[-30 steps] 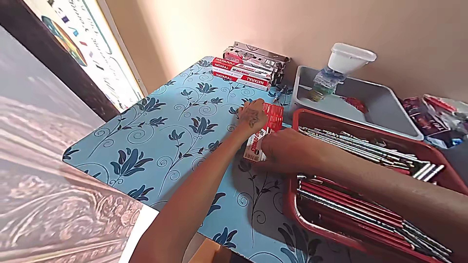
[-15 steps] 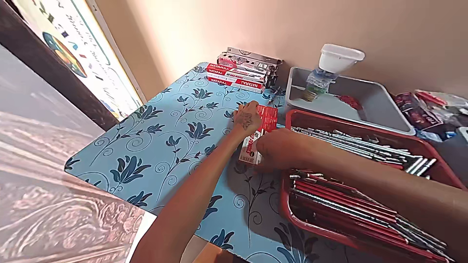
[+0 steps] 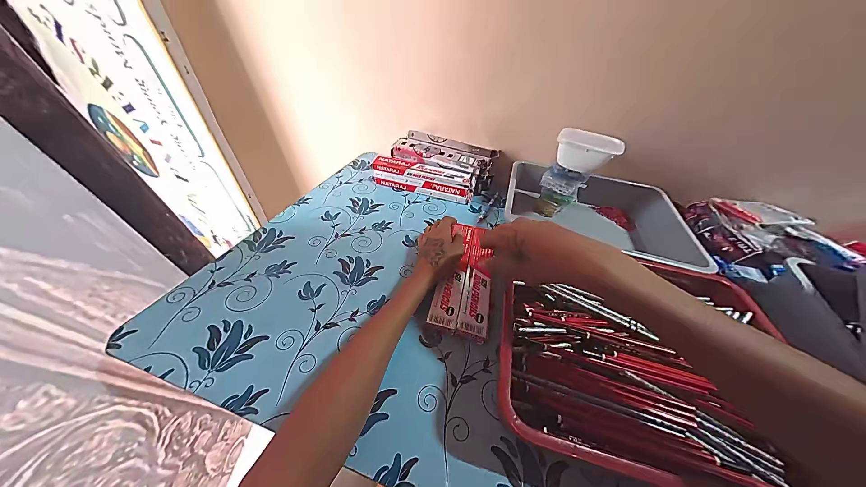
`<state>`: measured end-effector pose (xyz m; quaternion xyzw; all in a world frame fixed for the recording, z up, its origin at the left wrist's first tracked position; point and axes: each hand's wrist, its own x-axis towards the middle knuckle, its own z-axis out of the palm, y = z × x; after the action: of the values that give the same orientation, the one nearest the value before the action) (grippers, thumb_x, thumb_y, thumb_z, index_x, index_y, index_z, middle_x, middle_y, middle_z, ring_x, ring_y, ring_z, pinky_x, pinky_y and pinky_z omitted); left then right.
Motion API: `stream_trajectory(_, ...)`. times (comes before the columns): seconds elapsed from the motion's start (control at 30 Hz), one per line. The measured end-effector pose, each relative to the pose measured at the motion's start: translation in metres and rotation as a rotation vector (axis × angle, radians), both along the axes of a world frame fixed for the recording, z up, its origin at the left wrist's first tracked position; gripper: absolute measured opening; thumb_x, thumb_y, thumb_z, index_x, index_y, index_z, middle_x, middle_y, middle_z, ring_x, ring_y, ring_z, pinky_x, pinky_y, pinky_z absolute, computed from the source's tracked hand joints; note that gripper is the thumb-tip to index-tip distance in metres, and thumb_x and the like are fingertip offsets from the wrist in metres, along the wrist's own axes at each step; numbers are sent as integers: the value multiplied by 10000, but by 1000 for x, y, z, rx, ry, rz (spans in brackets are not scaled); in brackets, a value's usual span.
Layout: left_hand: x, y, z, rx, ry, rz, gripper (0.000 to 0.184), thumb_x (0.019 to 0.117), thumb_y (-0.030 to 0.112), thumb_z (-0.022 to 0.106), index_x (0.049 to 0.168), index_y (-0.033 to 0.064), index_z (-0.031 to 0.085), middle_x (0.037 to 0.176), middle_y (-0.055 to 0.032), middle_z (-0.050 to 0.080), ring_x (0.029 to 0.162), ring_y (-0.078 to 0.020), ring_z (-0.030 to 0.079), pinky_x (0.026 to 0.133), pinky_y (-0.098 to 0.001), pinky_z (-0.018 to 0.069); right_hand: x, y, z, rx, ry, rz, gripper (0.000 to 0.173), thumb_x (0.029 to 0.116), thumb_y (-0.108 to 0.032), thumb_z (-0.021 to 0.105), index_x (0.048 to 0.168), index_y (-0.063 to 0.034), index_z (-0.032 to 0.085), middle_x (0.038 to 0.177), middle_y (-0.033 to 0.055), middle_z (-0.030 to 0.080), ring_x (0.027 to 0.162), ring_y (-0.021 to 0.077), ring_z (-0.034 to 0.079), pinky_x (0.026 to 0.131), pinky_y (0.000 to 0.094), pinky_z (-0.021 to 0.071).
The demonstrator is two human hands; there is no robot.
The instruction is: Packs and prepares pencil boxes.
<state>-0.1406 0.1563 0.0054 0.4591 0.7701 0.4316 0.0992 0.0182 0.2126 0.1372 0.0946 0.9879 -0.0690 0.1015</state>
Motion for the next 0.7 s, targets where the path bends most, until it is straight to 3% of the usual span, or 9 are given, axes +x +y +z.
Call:
stream_trajectory(0.07,2,-1,0,25,-23,23,406,1070,198,438,1354,-70,549,1293,-280,611,1264,-422,551,1076,-611,366,-3,8,-2,-27,45,1,204,1033,-165,602,1130,-14,699,951,143,683,886,295,663,781,517,516)
stream_trajectory(0.13,7,-4,-5,136,-43,65,403,1073,228,453,1318,-73,561,1191,-279,647,1133,-422,618,984,-601,448,-12,13,2,-41,89,-36,224,1034,-137,588,1173,1,695,1025,165,704,955,310,675,835,533,521)
stream_trajectory(0.2,9,-8,-9,253,-72,89,373,1083,233,465,1261,-73,584,1086,-261,666,977,-386,657,872,-554,511,-26,19,4,-27,167,-78,203,1019,-97,592,1141,24,700,1027,191,701,959,344,679,833,562,520)
stream_trajectory(0.23,10,-11,-8,286,-129,106,363,1093,247,462,1238,-59,591,1058,-244,666,936,-354,657,841,-521,521,-37,24,2,18,225,-84,161,1000,-76,621,1078,29,713,956,200,700,889,360,684,761,569,520)
stream_trajectory(0.27,10,-14,-5,301,-212,129,379,1100,272,446,1244,-48,592,1058,-233,661,923,-331,646,825,-502,516,-53,31,1,80,239,-91,152,994,-75,626,1063,25,718,942,209,701,886,378,686,744,584,520)
stream_trajectory(0.37,11,-21,7,266,-401,162,420,1111,333,411,1304,-12,553,1135,-238,633,999,-354,627,852,-537,504,-113,64,-1,213,107,-120,248,1017,-93,562,1190,44,675,1140,273,667,1105,455,637,895,648,478)
stream_trajectory(0.43,9,-19,10,271,-418,175,396,1113,280,408,1295,-36,563,1142,-240,639,1008,-344,635,874,-522,511,-143,77,-6,272,48,-122,307,1025,-107,557,1268,64,636,1223,306,641,1178,485,608,939,666,458)
stream_trajectory(0.53,6,-13,10,320,-445,227,343,1109,210,415,1268,-49,573,1089,-218,635,964,-300,624,864,-468,506,-177,90,-20,341,-21,-113,343,1026,-162,593,1216,124,603,1253,343,607,1235,507,568,964,671,443)
stream_trajectory(0.7,5,-11,9,351,-455,249,324,1104,183,419,1280,-45,567,1091,-213,627,962,-288,617,866,-444,500,-200,100,-40,323,6,-242,529,1023,-258,631,1298,184,539,1439,416,430,1363,562,432,1022,680,412)
